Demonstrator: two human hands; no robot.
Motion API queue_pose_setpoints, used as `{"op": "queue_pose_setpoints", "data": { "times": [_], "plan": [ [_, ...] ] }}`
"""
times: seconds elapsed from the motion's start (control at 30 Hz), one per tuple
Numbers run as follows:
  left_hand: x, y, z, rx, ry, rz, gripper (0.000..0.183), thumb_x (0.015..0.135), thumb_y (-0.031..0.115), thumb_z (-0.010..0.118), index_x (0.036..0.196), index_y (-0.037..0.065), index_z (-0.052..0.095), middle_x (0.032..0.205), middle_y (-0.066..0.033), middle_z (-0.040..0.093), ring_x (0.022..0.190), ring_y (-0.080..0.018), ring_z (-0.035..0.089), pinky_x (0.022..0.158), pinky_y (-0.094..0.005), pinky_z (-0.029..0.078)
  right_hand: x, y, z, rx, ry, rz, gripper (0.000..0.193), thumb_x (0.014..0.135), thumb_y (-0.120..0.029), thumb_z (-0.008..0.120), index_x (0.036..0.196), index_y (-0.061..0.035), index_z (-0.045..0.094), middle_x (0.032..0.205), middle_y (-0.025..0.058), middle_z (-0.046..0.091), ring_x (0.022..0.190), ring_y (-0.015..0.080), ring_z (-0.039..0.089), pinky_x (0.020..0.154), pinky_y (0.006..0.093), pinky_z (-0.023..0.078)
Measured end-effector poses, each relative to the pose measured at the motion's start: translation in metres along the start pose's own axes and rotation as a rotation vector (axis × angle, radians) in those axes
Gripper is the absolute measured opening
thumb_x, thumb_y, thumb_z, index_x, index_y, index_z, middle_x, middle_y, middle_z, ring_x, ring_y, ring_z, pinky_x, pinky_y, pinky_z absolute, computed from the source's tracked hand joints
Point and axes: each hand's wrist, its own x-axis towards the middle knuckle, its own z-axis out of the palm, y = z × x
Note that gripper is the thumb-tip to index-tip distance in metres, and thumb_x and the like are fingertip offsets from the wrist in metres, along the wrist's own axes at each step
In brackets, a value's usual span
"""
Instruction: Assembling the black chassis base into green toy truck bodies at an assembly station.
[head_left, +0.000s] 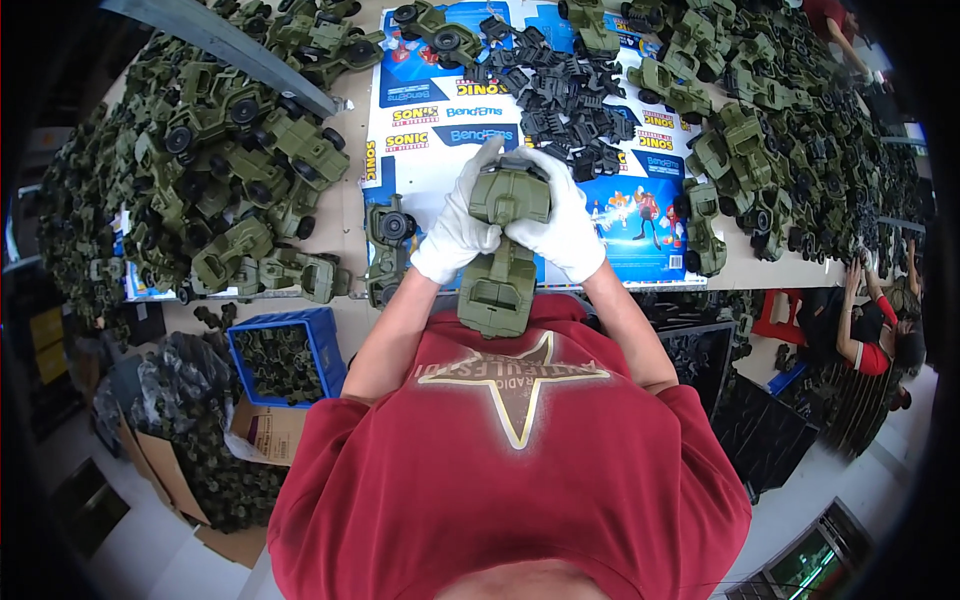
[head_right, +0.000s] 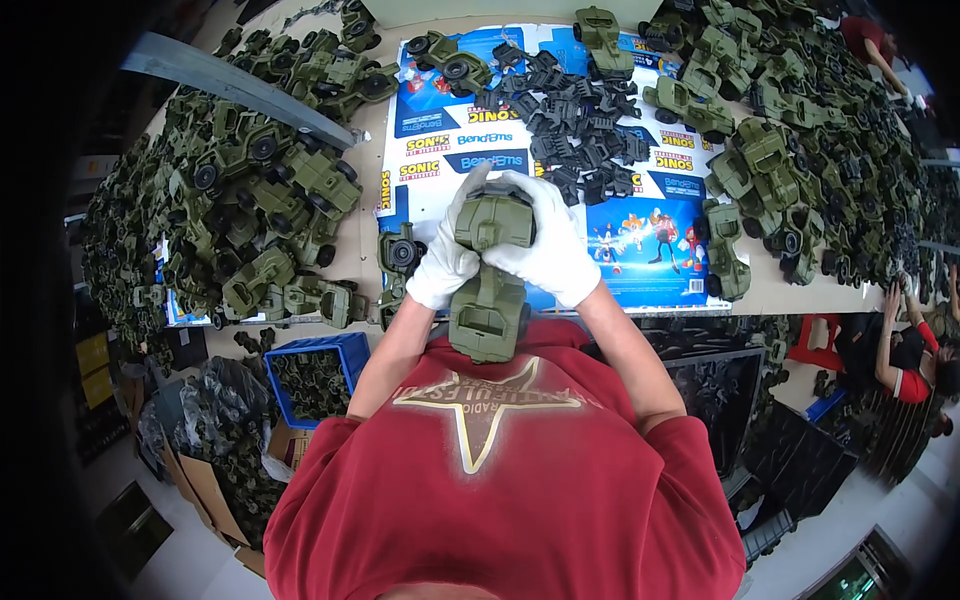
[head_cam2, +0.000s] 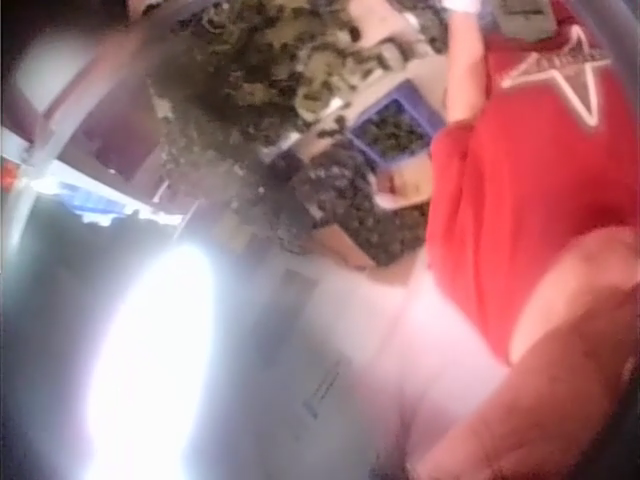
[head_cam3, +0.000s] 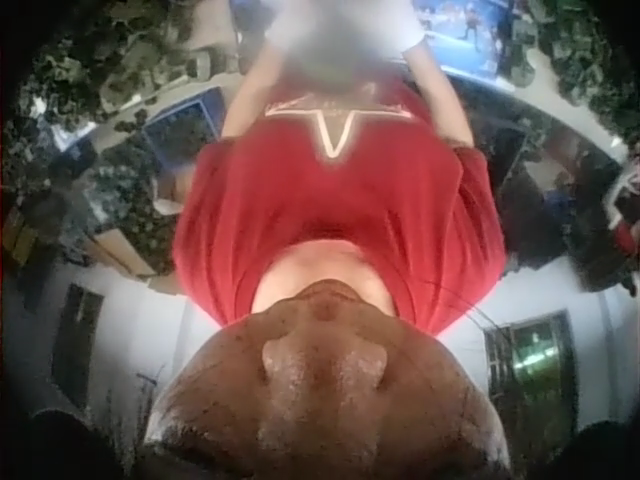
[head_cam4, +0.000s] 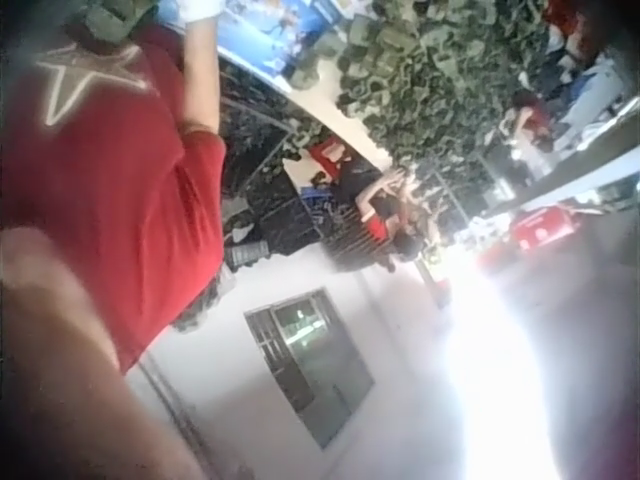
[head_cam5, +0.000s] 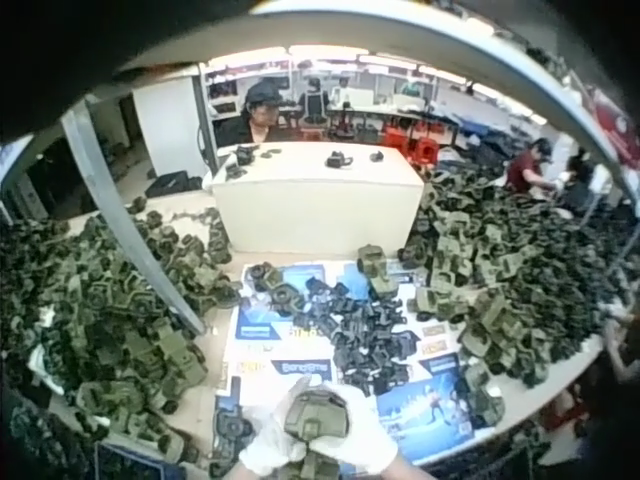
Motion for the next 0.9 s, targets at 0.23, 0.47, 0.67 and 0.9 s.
{"op": "queue_pose_setpoints", "data": {
  "times": [0.23,0.47,0.67,0.9],
  "plan": [
    [-0.004,-0.012,-0.003,0.313,0.082,0.164,0.074,0.067,0.021,0.080,0.131,0.002,0.048,0.121,-0.0104,0.059,0.109,-0.0186,0.059,0.096,-0.0323,0.048,-0.002,0.011,0.010,0.001,0.120,-0.163,0.062,0.072,-0.028,0.073,0.125,-0.0027,0.054,0.116,0.0180,0.059,0.109,0.0359,0.055,0.096,0.0423,0.045],
    [-0.012,-0.023,0.001,-0.018,0.073,0.097,0.074,0.072,0.026,0.081,0.132,0.002,0.045,0.121,-0.0114,0.059,0.110,-0.0188,0.059,0.095,-0.0325,0.049,-0.011,0.004,0.011,-0.017,0.068,-0.039,0.058,0.072,-0.018,0.072,0.125,-0.0032,0.054,0.118,0.0183,0.058,0.109,0.0358,0.055,0.096,0.0416,0.044],
    [0.000,-0.013,0.000,0.210,0.085,0.086,0.080,0.071,0.036,0.084,0.131,0.002,0.045,0.118,-0.0096,0.061,0.109,-0.0189,0.060,0.095,-0.0328,0.049,-0.004,0.002,0.018,-0.031,0.161,-0.054,0.054,0.072,-0.011,0.070,0.123,-0.0031,0.055,0.118,0.0181,0.056,0.106,0.0338,0.056,0.094,0.0408,0.045],
    [-0.012,-0.028,0.002,0.278,0.149,-0.088,0.069,0.077,0.031,0.081,0.130,0.001,0.049,0.115,-0.0098,0.062,0.105,-0.0198,0.061,0.093,-0.0328,0.049,-0.023,0.023,0.029,0.136,0.224,0.182,0.037,0.082,-0.008,0.063,0.118,-0.0026,0.060,0.110,0.0167,0.063,0.105,0.0290,0.060,0.094,0.0380,0.046]
  ]
}}
